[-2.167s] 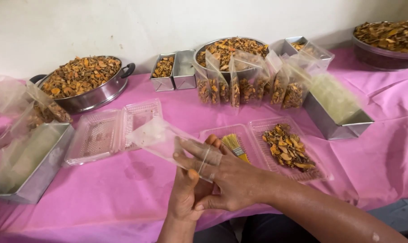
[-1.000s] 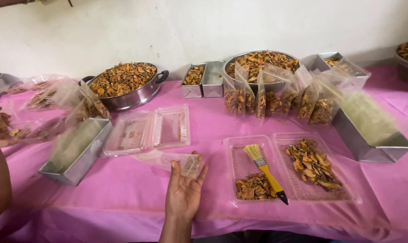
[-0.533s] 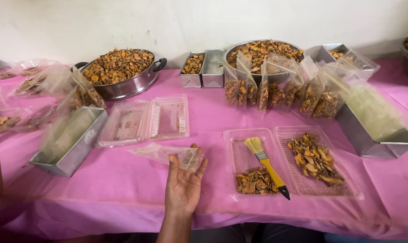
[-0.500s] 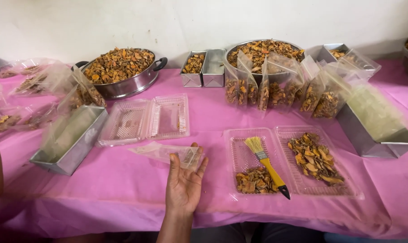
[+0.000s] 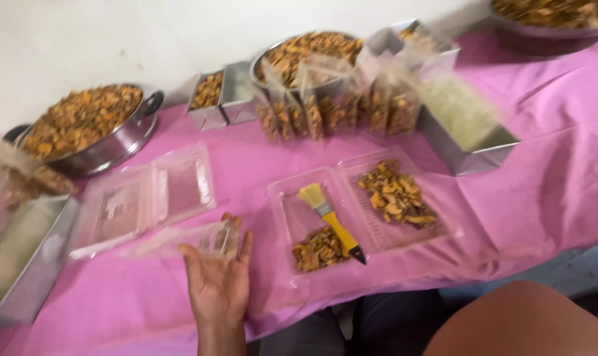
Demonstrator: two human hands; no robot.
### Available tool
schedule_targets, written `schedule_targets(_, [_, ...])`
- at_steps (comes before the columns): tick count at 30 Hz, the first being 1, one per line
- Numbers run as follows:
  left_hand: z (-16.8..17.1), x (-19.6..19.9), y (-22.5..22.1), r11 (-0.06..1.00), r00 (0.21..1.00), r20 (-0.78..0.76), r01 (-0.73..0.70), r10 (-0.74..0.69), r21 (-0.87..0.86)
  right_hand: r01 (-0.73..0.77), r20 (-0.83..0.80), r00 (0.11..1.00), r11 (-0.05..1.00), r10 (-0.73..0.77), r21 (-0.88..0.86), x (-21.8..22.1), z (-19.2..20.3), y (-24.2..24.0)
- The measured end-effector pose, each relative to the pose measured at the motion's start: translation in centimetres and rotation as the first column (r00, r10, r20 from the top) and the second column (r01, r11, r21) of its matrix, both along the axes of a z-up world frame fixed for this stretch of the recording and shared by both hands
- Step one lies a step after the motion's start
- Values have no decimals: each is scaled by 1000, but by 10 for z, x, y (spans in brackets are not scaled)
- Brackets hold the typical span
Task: Packing dried tea leaves into small plastic bags using hands and a brush.
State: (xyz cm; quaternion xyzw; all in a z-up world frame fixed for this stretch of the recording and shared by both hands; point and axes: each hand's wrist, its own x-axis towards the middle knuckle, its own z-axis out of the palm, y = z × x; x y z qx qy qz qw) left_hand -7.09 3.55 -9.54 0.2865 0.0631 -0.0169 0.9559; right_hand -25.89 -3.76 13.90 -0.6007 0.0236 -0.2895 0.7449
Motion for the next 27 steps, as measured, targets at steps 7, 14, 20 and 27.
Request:
schedule_targets(7, [-26,11,24,994,991,131,41,-28,-99,16,22,1000,994,-19,110,92,-62,-182])
schedule_targets(14, [-22,8,5,982,995,83,68,-54,-174,-340,-603,718,581,-348,-739,117,-161,-189])
schedule_targets(20, [-27,9,12,994,998,52,38,-33,-103,-265,-273,961,144,-36,-953,128,-233,-185])
schedule_targets(27, [-40,9,21,990,995,99,31,-17,-135,-260,-255,958,-20,-131,-965,136,-237,-177])
